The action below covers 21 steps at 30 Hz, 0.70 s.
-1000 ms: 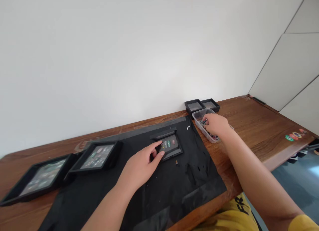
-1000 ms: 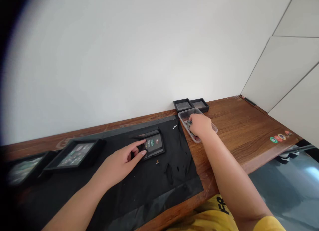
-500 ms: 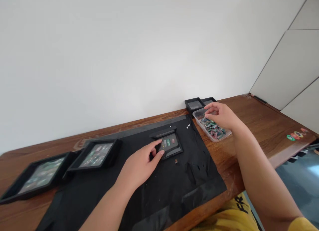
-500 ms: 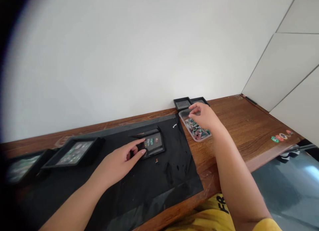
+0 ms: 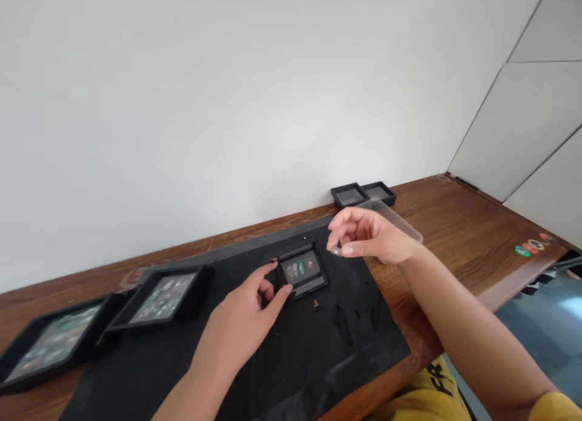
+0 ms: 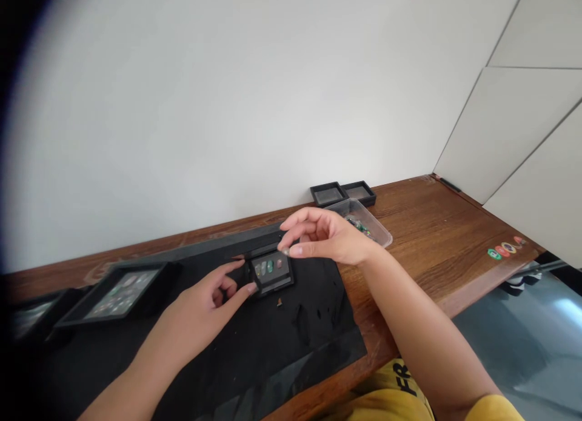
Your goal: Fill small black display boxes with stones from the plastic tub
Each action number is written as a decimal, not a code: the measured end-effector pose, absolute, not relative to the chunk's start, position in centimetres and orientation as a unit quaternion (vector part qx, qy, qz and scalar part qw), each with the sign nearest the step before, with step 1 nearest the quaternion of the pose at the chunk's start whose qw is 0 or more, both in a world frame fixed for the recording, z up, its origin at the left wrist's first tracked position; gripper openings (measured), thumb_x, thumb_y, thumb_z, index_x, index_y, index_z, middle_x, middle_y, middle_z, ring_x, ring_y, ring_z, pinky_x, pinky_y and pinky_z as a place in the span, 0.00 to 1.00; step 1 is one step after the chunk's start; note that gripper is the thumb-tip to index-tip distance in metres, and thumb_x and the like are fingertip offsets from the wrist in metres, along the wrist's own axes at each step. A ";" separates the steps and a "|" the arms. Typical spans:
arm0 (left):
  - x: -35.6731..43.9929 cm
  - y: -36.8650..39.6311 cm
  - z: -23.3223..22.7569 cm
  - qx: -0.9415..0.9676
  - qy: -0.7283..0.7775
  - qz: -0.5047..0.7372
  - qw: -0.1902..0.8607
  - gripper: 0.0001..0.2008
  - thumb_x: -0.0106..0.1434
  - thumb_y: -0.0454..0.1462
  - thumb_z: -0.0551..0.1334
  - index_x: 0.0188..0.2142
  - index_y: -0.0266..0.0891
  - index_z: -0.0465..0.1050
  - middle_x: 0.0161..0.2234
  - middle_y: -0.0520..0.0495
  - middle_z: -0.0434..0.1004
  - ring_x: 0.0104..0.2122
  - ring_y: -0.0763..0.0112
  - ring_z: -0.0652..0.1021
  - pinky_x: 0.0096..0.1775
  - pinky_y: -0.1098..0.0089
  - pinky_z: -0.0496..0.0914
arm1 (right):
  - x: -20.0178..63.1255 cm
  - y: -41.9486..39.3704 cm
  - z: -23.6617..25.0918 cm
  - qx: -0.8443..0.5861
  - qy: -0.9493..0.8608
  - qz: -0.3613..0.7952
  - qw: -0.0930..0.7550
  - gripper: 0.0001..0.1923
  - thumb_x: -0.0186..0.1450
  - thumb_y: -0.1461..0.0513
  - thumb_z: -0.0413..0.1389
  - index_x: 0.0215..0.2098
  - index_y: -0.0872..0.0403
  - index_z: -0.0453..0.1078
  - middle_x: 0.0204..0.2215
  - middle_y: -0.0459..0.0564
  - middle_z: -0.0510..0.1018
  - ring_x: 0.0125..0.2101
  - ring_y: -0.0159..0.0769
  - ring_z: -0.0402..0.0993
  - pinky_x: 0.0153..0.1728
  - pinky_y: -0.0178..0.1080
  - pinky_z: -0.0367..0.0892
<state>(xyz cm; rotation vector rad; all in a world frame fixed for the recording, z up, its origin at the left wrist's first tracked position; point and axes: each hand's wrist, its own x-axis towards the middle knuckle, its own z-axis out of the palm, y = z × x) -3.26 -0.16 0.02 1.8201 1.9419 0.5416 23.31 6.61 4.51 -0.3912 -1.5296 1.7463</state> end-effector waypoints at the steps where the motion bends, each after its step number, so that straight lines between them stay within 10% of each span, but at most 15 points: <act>1: -3.1 -0.5 0.2 0.660 0.692 0.218 0.197 0.30 0.61 0.57 0.57 0.55 0.45 0.75 0.25 0.56 0.72 0.21 0.68 0.72 0.25 0.69 0.65 | 22.8 6.4 4.4 -0.141 -0.592 0.698 0.377 0.20 0.57 0.60 0.73 0.44 0.52 0.73 0.35 0.43 0.84 0.27 0.23 0.74 0.31 0.29 0.71; 10: -1.2 -3.2 1.5 0.766 0.398 0.505 0.005 0.11 0.65 0.34 0.67 0.47 0.45 0.75 0.23 0.59 0.67 0.22 0.77 0.70 0.32 0.73 0.70 | 19.8 5.0 3.1 -0.069 -0.548 0.778 0.299 0.21 0.56 0.61 0.74 0.44 0.53 0.73 0.36 0.44 0.84 0.28 0.24 0.76 0.32 0.30 0.73; 21: -0.8 -3.1 0.6 0.750 0.425 0.506 0.020 0.12 0.65 0.42 0.69 0.47 0.44 0.74 0.30 0.55 0.79 0.27 0.74 0.78 0.33 0.72 0.76 | 18.2 4.8 1.3 -0.069 -0.541 0.794 0.268 0.21 0.55 0.60 0.75 0.41 0.54 0.73 0.36 0.44 0.82 0.31 0.24 0.77 0.34 0.30 0.73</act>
